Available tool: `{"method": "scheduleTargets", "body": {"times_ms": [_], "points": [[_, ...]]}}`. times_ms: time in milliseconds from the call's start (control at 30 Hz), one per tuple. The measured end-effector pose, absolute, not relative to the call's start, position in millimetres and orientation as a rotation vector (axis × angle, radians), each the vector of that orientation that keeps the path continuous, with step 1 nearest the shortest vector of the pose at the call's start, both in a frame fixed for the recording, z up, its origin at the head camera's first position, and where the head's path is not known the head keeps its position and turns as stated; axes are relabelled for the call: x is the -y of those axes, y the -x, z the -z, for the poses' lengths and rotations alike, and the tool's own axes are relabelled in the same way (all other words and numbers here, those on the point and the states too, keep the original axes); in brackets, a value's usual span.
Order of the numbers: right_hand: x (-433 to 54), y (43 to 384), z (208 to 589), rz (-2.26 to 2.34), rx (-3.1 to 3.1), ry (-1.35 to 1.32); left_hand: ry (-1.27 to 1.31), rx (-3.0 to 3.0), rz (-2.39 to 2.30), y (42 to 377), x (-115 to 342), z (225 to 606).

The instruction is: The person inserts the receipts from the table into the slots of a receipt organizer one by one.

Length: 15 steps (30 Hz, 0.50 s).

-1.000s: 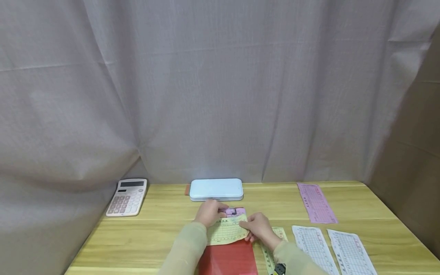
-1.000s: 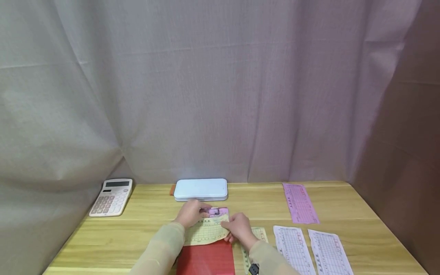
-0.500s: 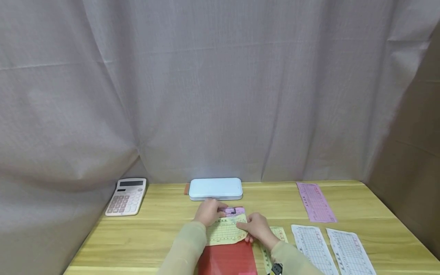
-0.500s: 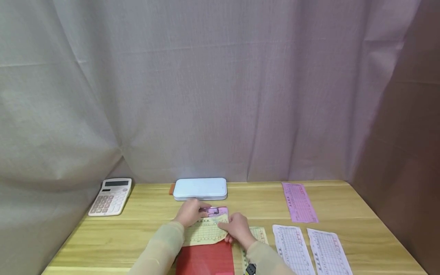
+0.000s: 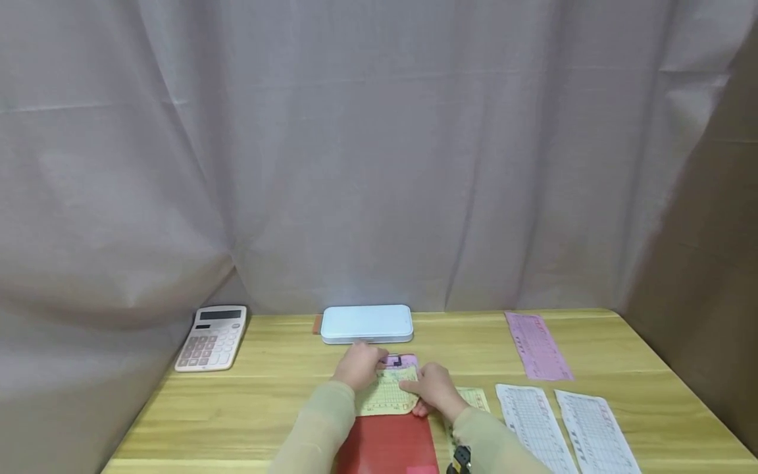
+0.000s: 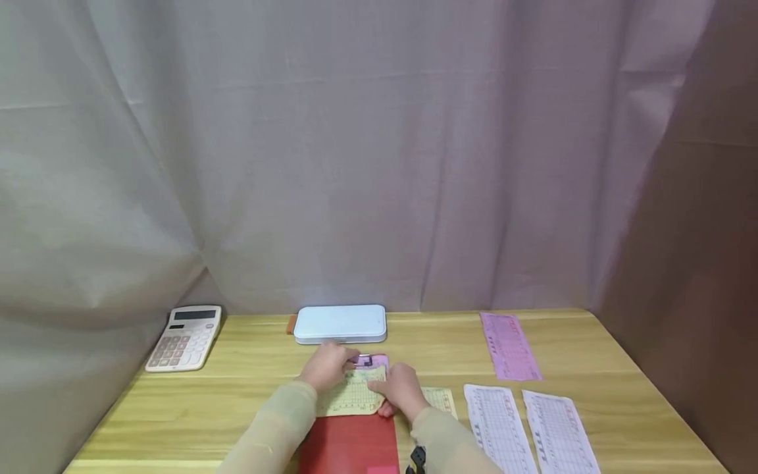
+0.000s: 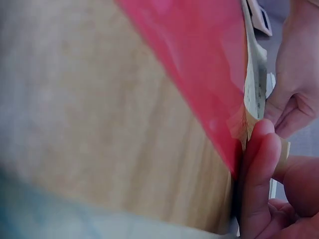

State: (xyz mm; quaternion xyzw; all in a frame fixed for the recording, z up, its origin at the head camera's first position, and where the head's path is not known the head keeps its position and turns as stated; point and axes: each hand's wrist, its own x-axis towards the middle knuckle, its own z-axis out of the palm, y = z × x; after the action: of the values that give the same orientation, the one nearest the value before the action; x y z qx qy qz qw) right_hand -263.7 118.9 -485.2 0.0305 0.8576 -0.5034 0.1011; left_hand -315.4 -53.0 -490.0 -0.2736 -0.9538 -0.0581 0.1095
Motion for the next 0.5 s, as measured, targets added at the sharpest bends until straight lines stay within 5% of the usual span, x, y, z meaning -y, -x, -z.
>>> {"method": "scheduleTargets", "body": {"times_ms": [500], "points": [[-119.6, 275.5, 490.4, 1.388, -2.554, -0.123, 0.790, 2.805, 0.328, 317.4, 54.4, 487.2]]}}
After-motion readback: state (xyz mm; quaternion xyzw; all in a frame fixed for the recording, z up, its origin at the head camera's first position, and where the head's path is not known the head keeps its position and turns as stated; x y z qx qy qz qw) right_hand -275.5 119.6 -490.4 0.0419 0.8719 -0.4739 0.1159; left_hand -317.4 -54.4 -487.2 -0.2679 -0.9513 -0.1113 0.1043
